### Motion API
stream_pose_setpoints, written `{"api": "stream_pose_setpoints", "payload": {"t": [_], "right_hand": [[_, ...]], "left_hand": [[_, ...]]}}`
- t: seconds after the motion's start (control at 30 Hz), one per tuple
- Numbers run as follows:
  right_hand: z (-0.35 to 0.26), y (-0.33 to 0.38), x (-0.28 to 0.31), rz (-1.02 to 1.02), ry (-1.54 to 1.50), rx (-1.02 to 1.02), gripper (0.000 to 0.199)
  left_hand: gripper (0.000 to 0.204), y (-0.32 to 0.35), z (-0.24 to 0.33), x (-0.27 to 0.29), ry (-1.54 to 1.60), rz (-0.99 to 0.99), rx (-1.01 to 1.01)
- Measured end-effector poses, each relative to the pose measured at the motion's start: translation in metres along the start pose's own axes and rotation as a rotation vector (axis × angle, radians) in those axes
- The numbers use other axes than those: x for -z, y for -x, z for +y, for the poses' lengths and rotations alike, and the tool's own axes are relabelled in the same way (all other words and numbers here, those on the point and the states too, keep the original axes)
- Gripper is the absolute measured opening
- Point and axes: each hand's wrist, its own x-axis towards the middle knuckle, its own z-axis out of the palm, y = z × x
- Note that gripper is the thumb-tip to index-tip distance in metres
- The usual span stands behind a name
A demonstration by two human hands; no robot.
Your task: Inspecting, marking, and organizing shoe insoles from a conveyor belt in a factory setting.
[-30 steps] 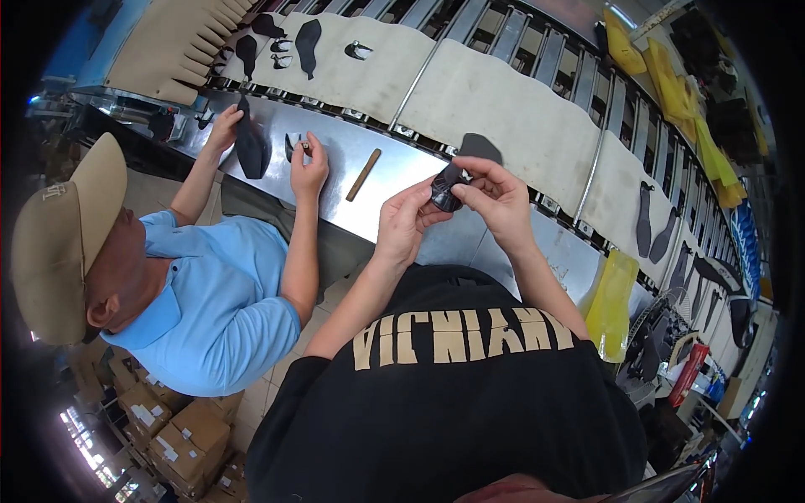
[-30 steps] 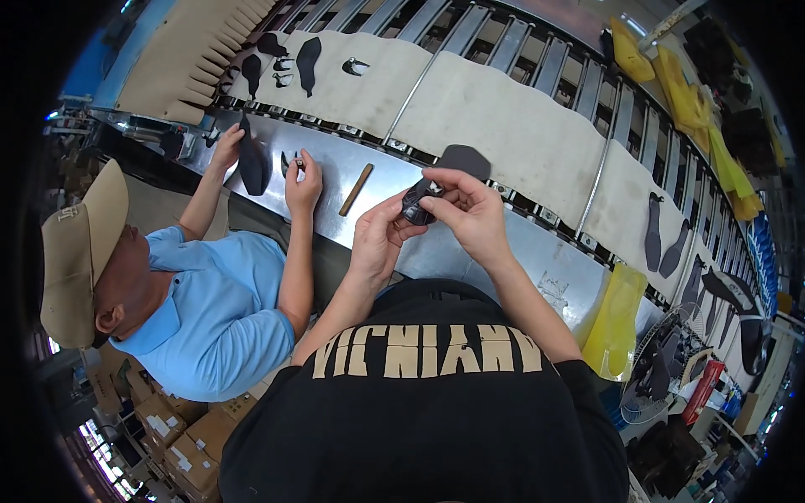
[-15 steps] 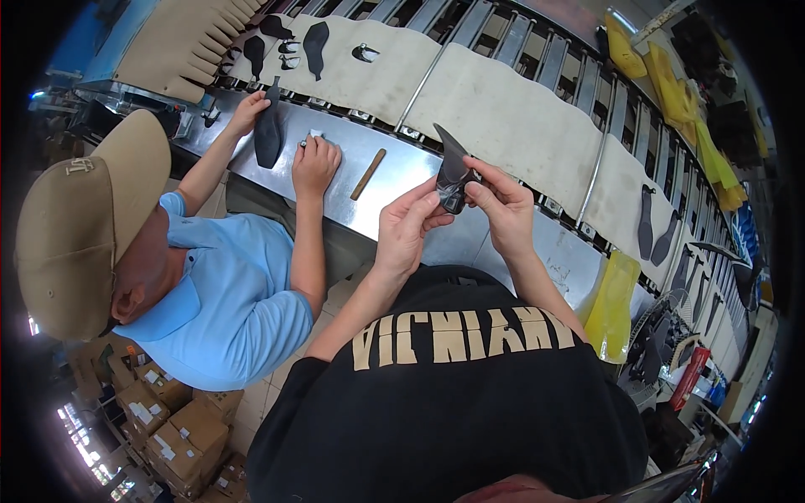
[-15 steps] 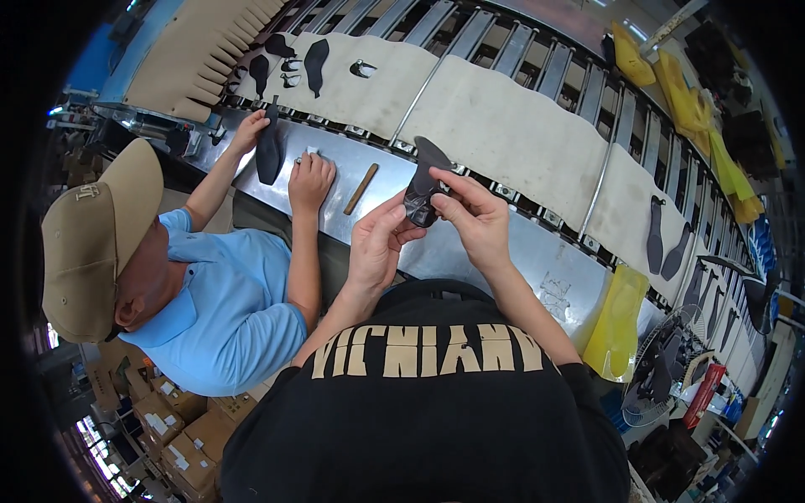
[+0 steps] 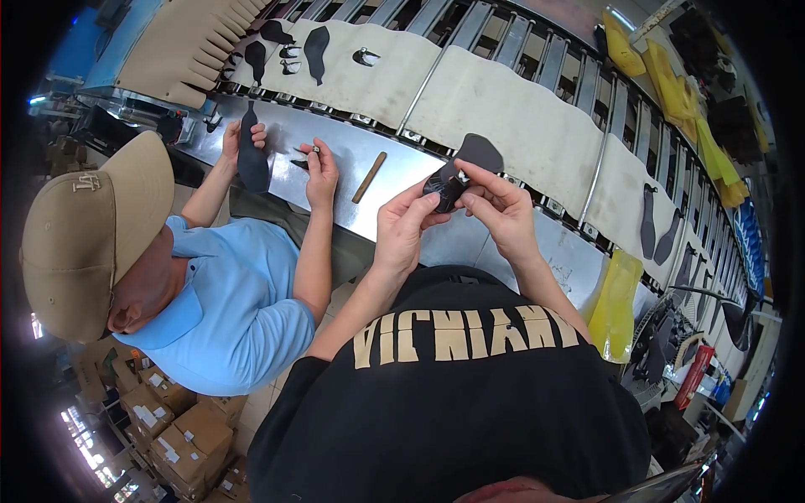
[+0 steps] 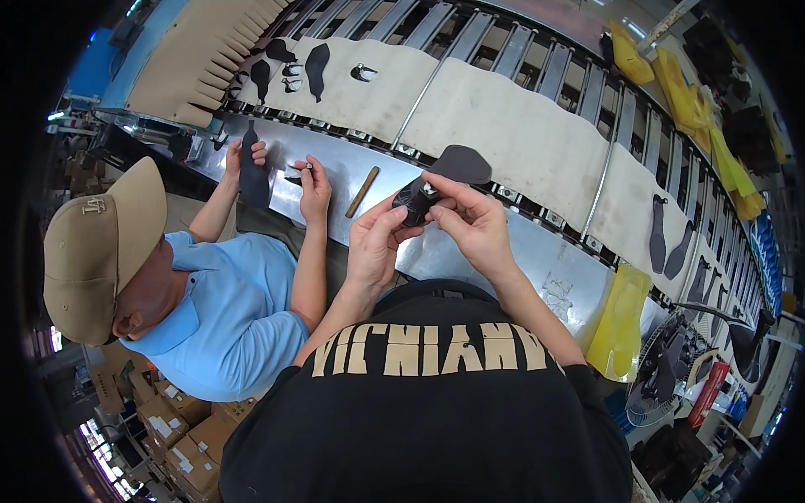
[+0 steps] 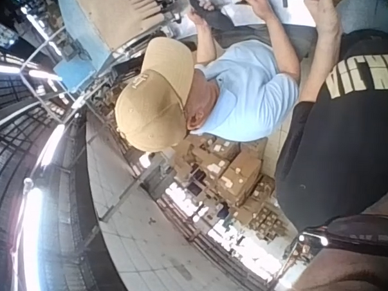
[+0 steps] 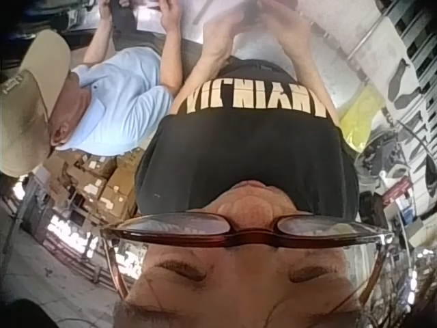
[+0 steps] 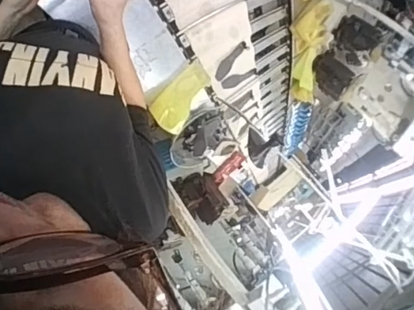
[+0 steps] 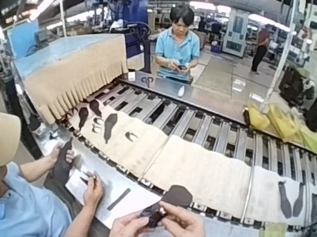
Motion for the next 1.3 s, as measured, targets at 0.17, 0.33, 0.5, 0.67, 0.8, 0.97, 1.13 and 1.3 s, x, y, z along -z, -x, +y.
{"api": "stream_pose_setpoints", "payload": {"t": [0.17,0.33,0.5,0.67,0.8,0.97,1.13,1.3], "right_hand": [[-0.014,0.0,-0.005,0.053,0.014,-0.012,0.043],[-0.043,-0.004,0.003,0.285,0.989,0.56,0.035],[-0.048,-0.009,0.022,0.2,1.115,0.461,0.028],[-0.02,-0.003,0.031,0.053,0.736,-0.087,0.028],[0.007,-0.005,0.033,0.044,0.632,-0.152,0.032],[0.022,-0.005,0.029,0.05,0.532,-0.211,0.032],[0.052,-0.017,0.013,0.18,0.44,-0.15,0.028],[0.054,-0.026,-0.006,0.133,0.392,-0.124,0.027]], "left_hand": [[0.033,-0.007,0.002,0.008,0.109,0.009,0.076],[0.031,-0.01,0.007,0.019,0.12,0.02,0.151],[0.029,-0.014,0.01,0.024,0.209,0.005,0.26],[0.025,-0.019,0.016,0.017,0.287,0.07,0.35],[0.028,-0.025,0.018,0.02,0.315,0.118,0.382],[0.034,-0.027,0.013,0.024,0.283,0.097,0.314],[0.031,-0.035,0.001,0.018,0.2,0.102,0.054],[0.025,-0.042,-0.004,0.026,0.14,0.146,-0.106]]}}
